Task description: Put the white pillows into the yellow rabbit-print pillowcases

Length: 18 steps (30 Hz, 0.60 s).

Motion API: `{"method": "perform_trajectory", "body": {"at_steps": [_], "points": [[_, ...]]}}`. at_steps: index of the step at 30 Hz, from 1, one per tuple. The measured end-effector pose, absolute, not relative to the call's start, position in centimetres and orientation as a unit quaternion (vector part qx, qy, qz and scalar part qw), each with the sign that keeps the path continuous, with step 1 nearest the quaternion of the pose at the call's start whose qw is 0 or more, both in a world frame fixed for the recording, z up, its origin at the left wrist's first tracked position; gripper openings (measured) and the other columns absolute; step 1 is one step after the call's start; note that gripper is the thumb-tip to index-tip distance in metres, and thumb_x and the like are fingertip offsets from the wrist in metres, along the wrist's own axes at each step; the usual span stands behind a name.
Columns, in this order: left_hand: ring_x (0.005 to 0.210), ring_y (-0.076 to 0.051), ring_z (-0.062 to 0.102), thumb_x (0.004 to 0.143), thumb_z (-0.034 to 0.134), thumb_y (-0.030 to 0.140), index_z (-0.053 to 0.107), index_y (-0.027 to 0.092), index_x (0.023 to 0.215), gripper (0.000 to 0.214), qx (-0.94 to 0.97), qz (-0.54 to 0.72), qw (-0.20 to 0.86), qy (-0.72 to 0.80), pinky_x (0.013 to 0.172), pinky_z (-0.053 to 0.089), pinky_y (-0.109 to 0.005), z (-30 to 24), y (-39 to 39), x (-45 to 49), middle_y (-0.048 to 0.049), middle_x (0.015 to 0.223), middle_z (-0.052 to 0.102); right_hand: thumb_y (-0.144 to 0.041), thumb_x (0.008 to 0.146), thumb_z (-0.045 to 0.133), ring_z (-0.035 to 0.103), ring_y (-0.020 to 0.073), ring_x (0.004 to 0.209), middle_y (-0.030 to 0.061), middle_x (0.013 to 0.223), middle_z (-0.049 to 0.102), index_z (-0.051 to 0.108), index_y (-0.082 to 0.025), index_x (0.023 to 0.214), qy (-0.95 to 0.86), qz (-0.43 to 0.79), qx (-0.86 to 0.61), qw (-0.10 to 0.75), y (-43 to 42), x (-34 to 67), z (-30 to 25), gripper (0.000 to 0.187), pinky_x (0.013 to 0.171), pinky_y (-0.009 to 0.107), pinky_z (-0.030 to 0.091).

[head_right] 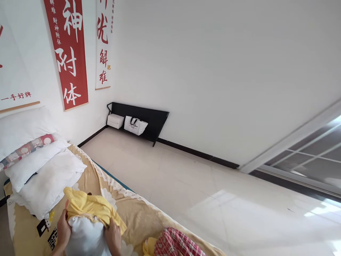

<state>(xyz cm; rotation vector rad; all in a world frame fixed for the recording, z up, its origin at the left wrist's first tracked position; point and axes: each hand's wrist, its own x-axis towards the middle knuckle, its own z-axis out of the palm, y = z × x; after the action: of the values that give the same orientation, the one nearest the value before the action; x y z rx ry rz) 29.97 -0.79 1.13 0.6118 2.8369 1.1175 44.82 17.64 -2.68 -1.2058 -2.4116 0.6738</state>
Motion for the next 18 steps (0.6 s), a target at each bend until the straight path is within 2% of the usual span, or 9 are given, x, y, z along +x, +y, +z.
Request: {"method": "perform_trajectory", "body": {"at_steps": [3,6,8,11,13,18], "points": [[0.087,-0.027,0.07,0.079,0.04,0.032,0.057,0.024,0.093,0.024,0.199,0.435,-0.04,0.877,0.074,0.054,-0.034,4.1,-1.1,30.3,-0.0108,0.091,0.074,-0.009,0.068,0.037,0.058,0.0224,0.061,0.0044,0.063,0.061,0.047,-0.025,0.069,-0.844,0.216,-0.432,0.234,18.7,42.9,0.3,0.018,0.056,0.03,0.04],[0.074,-0.025,0.067,0.076,0.045,0.038,0.054,0.025,0.086,0.018,0.158,0.448,-0.12,0.872,0.067,0.051,-0.033,7.2,-3.2,29.9,-0.0081,0.077,0.07,-0.01,0.069,0.039,0.053,0.0188,0.062,0.0013,0.061,0.055,0.041,-0.024,0.066,-0.856,0.195,-0.38,0.293,19.6,41.9,4.2,0.015,0.06,0.028,0.037],[0.07,-0.022,0.064,0.075,0.048,0.036,0.053,0.024,0.088,0.018,0.121,0.443,-0.183,0.869,0.065,0.049,-0.031,8.9,-4.4,29.1,-0.0055,0.074,0.067,-0.009,0.069,0.041,0.051,0.0181,0.065,0.0007,0.063,0.054,0.042,-0.024,0.067,-0.863,0.173,-0.34,0.333,20.2,41.7,6.7,0.015,0.066,0.029,0.038],[0.066,-0.018,0.06,0.078,0.049,0.029,0.053,0.022,0.086,0.011,0.117,0.429,-0.267,0.855,0.063,0.047,-0.028,10.9,-4.7,28.0,-0.0022,0.071,0.061,-0.007,0.068,0.042,0.052,0.0184,0.071,0.0014,0.07,0.057,0.05,-0.022,0.075,-0.868,0.131,-0.274,0.393,21.3,41.3,9.6,0.019,0.076,0.031,0.036],[0.064,-0.015,0.057,0.08,0.046,0.018,0.052,0.022,0.083,0.008,0.172,0.42,-0.308,0.836,0.062,0.045,-0.025,12.1,-4.1,27.9,0.0001,0.069,0.057,-0.004,0.069,0.042,0.05,0.0176,0.07,0.0007,0.069,0.057,0.053,-0.022,0.076,-0.868,0.103,-0.223,0.432,22.1,41.0,11.0,0.022,0.076,0.031,0.035],[0.072,-0.015,0.053,0.074,0.044,-0.003,0.052,0.02,0.083,0.026,0.281,0.384,-0.412,0.777,0.069,0.044,-0.024,16.4,-2.6,29.2,-0.0006,0.076,0.052,-0.001,0.076,0.042,0.048,0.0174,0.07,0.0002,0.067,0.054,0.054,-0.021,0.079,-0.843,0.061,-0.153,0.513,23.1,40.8,14.5,0.024,0.074,0.031,0.035]]}}
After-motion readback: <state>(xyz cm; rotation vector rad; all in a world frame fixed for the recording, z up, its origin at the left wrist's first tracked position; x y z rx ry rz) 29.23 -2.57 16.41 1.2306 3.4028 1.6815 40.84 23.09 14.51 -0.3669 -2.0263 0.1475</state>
